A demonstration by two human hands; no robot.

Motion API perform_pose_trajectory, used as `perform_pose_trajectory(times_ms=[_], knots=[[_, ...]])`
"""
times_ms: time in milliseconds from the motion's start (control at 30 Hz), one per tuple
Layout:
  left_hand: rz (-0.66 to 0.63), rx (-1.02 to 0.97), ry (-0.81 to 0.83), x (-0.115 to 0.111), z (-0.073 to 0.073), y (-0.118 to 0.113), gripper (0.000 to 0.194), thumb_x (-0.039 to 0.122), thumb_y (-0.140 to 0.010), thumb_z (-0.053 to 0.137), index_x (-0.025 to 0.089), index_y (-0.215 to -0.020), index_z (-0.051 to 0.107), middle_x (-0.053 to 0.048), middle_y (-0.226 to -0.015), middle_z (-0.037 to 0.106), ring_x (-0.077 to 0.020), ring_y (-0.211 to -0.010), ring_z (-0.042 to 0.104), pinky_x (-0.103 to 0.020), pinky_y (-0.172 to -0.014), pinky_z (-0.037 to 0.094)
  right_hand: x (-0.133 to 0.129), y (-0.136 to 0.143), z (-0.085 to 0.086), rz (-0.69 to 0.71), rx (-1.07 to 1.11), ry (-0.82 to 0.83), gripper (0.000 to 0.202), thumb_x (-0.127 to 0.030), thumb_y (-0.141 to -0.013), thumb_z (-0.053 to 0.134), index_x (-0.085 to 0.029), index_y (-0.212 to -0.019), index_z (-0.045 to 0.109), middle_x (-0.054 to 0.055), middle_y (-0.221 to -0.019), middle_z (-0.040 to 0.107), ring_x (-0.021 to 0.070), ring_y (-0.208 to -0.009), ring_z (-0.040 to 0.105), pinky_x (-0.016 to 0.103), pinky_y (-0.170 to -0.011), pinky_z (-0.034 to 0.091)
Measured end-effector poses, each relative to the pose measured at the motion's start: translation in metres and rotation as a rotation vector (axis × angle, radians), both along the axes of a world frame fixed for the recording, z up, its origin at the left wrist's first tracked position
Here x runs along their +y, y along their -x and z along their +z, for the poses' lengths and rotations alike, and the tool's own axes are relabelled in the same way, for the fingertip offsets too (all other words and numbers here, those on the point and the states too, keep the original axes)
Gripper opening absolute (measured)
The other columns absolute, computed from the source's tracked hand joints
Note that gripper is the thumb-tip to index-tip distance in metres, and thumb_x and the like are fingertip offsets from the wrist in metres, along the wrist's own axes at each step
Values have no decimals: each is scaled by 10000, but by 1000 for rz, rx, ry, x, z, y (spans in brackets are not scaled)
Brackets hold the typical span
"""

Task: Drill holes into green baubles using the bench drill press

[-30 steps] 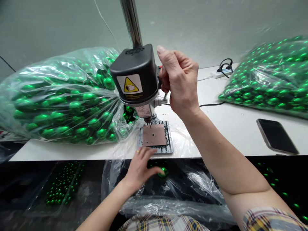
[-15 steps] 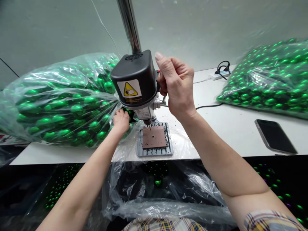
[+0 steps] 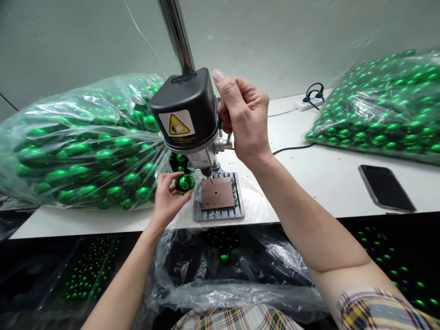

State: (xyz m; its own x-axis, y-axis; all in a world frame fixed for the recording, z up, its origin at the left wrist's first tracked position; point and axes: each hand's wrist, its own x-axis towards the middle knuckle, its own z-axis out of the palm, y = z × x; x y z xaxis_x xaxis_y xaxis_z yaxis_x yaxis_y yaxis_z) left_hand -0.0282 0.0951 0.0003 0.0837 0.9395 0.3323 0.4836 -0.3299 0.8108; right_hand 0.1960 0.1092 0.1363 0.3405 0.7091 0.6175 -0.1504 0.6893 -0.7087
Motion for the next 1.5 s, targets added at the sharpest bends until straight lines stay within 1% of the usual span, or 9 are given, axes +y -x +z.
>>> perform_pose_trajectory(times_ms=[167,300,433,667,867,967,1067,1167,1500], knots=[[-119,-817,512,-21,-19,-11,602,345,-653,859,239,-1170,571,-50,-1043,663,-179,-892,671,-315,-785,581,1,2,0,-14,34,-40,582,-589,-792,719,-219,-545,344,-56,-473,330,62,-384,225,290,-341,153],[-97,-1077,628,-21,-18,-18,455,501,-793,748,219,-1117,601,-68,-1067,687,-201,-968,683,-385,-881,585,1,1,0,-31,-20,-28,609,-684,-788,652,-222,-566,323,-55,-478,322,67,-398,225,293,-343,182],[-101,-1103,651,-21,-22,-24,358,327,-812,768,234,-1119,609,-46,-1079,695,-184,-986,685,-394,-924,572,1,0,-1,-35,-33,-44,620,-699,-775,653,-225,-570,312,-54,-482,315,70,-405,224,293,-346,186],[-99,-1215,775,-26,-22,-29,176,255,-868,705,191,-1008,620,-37,-986,722,-188,-925,708,-445,-910,598,-1,-1,0,-60,-77,-15,623,-743,-773,610,-227,-589,313,-48,-508,327,80,-420,252,284,-359,227],[-155,-1186,906,-26,-19,-26,199,307,-881,656,140,-988,639,-83,-978,722,-181,-857,710,-280,-714,608,-2,0,1,-60,-84,-28,617,-655,-791,672,-223,-567,292,-45,-494,316,88,-403,251,274,-349,235],[-164,-1149,769,-26,-24,-27,279,321,-825,726,177,-1033,607,-61,-1026,713,-181,-923,704,-326,-839,593,-2,-1,0,-32,-70,-36,592,-599,-805,692,-224,-567,301,-48,-492,320,86,-396,244,272,-347,236],[-117,-939,506,-25,-34,-32,463,294,-742,814,238,-1123,558,-15,-1011,704,-161,-923,689,-340,-913,548,-1,-3,0,-10,-63,-39,577,-576,-814,694,-222,-570,309,-48,-503,330,86,-402,257,271,-350,243],[-106,-729,331,-19,-45,-38,497,312,-731,823,241,-1157,577,-28,-1062,693,-154,-962,663,-290,-922,508,-1,-3,0,-12,-68,-32,576,-583,-813,691,-219,-571,316,-46,-517,337,86,-412,268,270,-355,249],[-108,-654,279,-1,-59,-47,327,313,-768,783,221,-1056,656,-11,-947,681,-143,-876,627,-249,-860,475,-4,-1,1,-61,-85,13,631,-697,-760,671,-223,-580,296,-44,-519,336,91,-419,265,281,-359,240]])
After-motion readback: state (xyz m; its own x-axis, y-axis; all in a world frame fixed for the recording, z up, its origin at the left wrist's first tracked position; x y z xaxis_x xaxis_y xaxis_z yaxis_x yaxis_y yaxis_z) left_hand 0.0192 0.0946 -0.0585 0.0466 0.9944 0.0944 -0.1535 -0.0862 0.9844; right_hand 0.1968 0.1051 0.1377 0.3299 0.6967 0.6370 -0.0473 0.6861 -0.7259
